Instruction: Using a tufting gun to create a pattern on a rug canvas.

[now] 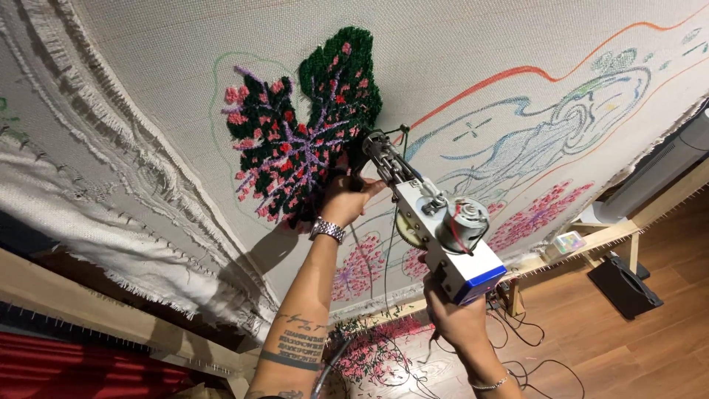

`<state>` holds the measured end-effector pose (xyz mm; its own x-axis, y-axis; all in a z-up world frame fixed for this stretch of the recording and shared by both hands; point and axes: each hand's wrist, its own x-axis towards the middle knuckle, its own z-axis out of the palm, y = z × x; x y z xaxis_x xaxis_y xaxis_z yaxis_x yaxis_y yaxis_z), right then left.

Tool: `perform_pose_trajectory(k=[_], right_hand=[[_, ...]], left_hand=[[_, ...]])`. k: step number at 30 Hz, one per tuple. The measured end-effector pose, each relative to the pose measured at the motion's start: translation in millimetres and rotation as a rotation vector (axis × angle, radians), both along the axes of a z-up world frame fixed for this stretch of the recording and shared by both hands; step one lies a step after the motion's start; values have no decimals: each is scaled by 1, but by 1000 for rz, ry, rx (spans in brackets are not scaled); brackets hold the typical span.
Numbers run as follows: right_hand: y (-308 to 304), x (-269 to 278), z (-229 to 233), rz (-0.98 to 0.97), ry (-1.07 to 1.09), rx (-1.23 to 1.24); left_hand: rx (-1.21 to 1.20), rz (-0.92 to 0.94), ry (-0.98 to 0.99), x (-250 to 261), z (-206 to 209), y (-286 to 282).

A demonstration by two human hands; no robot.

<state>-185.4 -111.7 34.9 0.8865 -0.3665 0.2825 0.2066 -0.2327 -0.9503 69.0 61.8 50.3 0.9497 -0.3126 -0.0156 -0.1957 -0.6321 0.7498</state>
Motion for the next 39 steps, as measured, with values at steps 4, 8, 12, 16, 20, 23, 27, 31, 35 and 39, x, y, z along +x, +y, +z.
perform_pose_trajectory(k=[4,8,12,16,20,23,27,31,35,39], right_hand=[[1,1,2,172,52,484],[-4,5,-1,145,40,464],[-9,3,8,150,42,379],[-9,5,-4,133,-76,296],[-17,4,-12,83,-4,246],[-27,-6,-4,100,31,256],[-44,-18,15,73,134,352],[-81,-32,11,238,-17,424],[-111,-48,-2,220,-89,433],[-120,-63,0,225,-117,420]], left_hand=[[391,-168,-369,19,-31,9],[13,38,-145,-6,7,-1],[219,-149,-765,62,-101,4],[-250,131,-100,-15,23,-9],[-198,117,-132,-18,25,-12],[-387,88,-34,-23,14,-16],[-904,-217,344,5,-35,-23],[-469,-322,193,-40,7,-40],[-675,-491,252,-57,9,-52],[-672,-512,259,-69,11,-59]])
